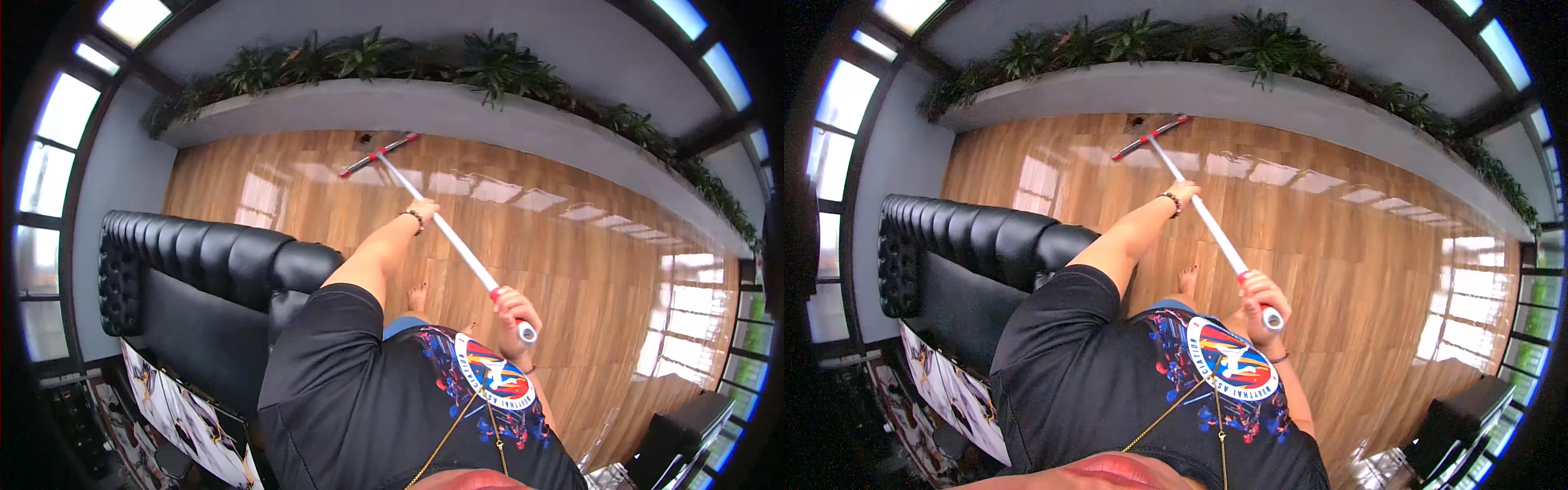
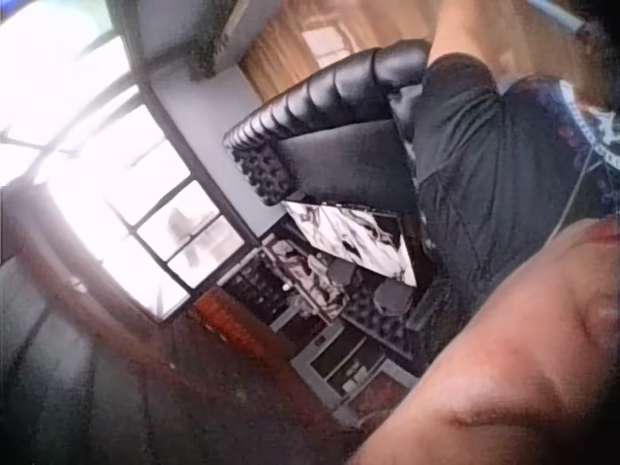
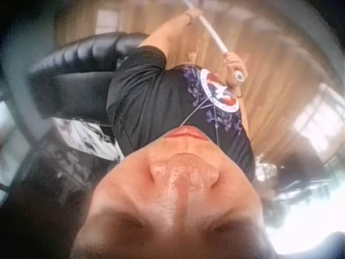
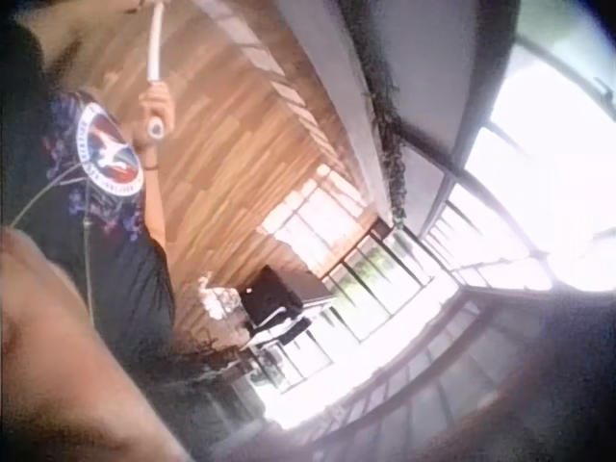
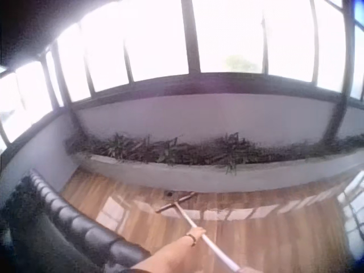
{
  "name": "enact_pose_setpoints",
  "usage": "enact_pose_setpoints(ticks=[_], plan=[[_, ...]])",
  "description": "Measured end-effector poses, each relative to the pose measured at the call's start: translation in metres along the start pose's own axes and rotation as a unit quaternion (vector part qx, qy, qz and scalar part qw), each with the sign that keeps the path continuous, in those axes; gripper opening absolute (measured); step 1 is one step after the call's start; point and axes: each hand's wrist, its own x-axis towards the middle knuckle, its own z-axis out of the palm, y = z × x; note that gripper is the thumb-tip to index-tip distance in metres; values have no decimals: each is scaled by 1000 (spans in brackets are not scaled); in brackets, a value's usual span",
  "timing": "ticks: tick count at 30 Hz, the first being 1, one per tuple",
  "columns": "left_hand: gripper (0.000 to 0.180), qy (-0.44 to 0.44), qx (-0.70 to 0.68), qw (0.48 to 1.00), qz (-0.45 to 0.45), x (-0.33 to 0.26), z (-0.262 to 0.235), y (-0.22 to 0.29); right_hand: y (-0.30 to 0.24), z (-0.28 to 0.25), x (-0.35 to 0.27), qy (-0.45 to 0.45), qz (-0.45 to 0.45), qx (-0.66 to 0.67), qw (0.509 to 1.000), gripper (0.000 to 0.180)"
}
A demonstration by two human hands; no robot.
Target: The person uses a squeegee to push water across a wooden floor toward a drain, moving in repeated strokes across the room.
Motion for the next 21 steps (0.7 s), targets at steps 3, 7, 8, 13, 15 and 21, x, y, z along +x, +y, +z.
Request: enact_pose_setpoints(ticks=[3,7,8,13,15,21], plan=[[14,52,-18,990,129,14,-4,91,-31,-59,-9,89,-26,-30,995,24],[6,121,-141,928,322,-2,-6,268,-154,-164,-16,213,-143,-267,929,30],[7,65,-237,905,348,-13,-7,315,-187,-192,-23,221,-185,-199,937,32],[13,-37,-204,890,406,-35,26,484,-296,-246,-42,290,-198,-75,933,32],[11,-15,-208,890,406,-28,44,516,-298,-265,-40,295,-200,-94,930,32],[5,59,-265,921,278,49,53,491,-232,-338,-1,239,-166,3,957,30]])
